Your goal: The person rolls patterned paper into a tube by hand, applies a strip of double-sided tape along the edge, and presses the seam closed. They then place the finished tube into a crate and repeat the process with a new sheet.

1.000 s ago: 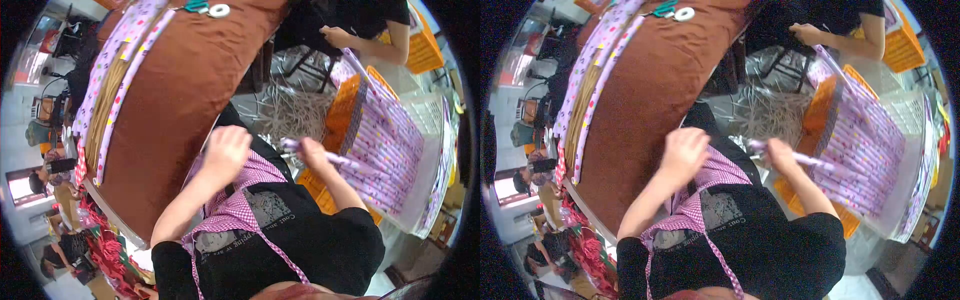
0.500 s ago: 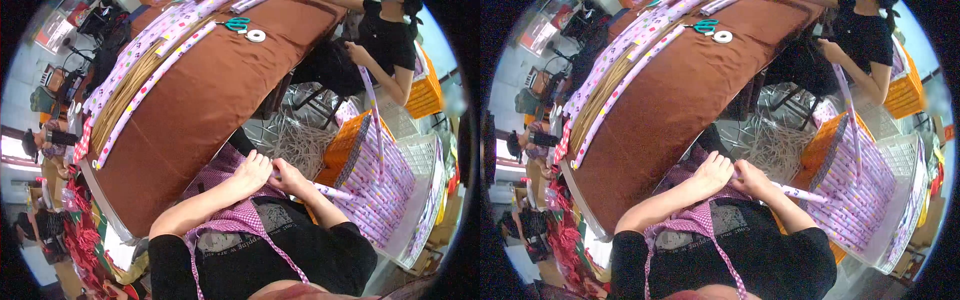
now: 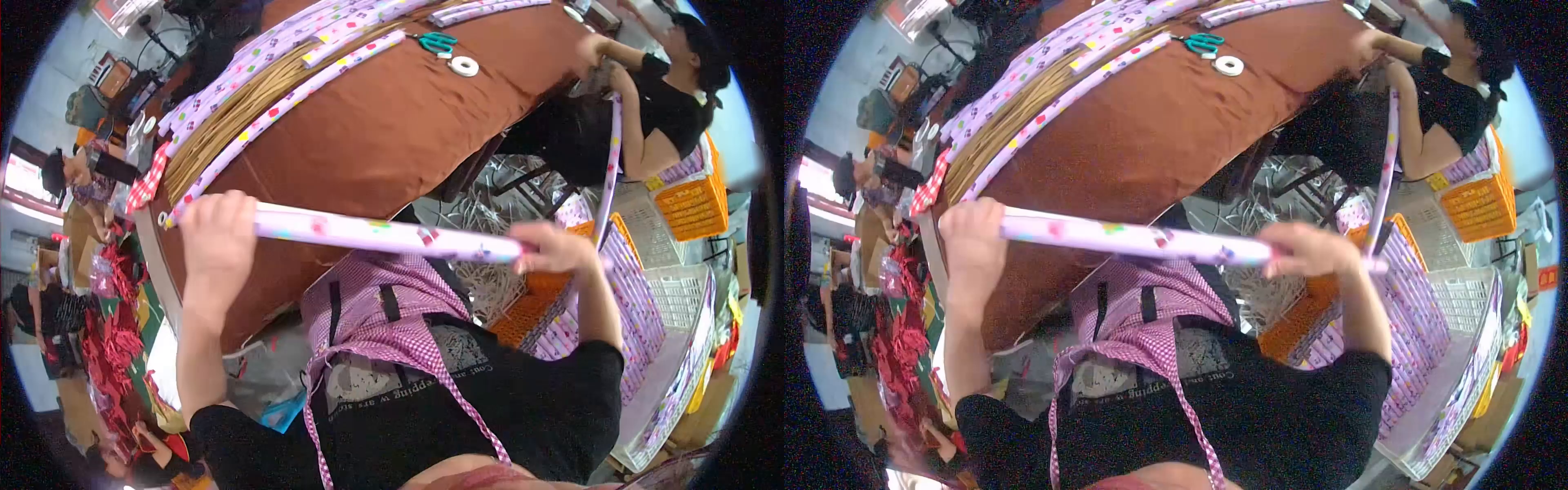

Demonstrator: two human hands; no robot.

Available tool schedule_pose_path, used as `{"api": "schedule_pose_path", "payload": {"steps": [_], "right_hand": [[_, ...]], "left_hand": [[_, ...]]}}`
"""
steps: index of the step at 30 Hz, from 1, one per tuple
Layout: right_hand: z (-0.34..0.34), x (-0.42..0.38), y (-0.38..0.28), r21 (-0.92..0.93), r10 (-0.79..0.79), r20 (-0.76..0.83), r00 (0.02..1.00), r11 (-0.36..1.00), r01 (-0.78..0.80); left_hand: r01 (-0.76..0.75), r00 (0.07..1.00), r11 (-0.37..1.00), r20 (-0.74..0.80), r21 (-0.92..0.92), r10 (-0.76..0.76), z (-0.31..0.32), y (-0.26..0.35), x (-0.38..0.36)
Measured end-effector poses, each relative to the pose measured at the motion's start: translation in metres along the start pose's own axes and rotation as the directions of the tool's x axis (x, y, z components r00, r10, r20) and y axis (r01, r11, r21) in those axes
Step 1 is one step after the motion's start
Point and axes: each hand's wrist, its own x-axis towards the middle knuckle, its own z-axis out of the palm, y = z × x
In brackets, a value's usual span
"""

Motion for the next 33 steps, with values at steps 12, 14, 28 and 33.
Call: {"api": "schedule_pose_path", "payload": {"steps": [12, 14, 28, 33], "right_hand": [[-0.020, 0.247, -0.066, -0.803, -0.643, -0.055, 0.764, 0.484, 0.349], [-0.007, 0.267, -0.058, -0.812, -0.658, -0.013, 0.753, 0.446, 0.377], [0.022, 0.284, -0.034, -0.734, -0.552, -0.023, 0.834, 0.575, 0.361], [-0.001, 0.263, -0.007, -0.690, -0.482, -0.109, 0.869, 0.666, 0.283]], "left_hand": [[0.481, 0.868, 0.877, 0.151, -0.017, -0.473, 0.040, -0.018, -0.127], [0.503, 0.857, 0.851, 0.217, -0.150, -0.468, 0.055, -0.011, -0.132], [0.465, 0.884, 0.800, 0.246, -0.379, -0.397, 0.110, 0.018, -0.100], [0.524, 0.846, 0.799, 0.286, -0.296, -0.450, 0.105, 0.023, -0.099]]}}
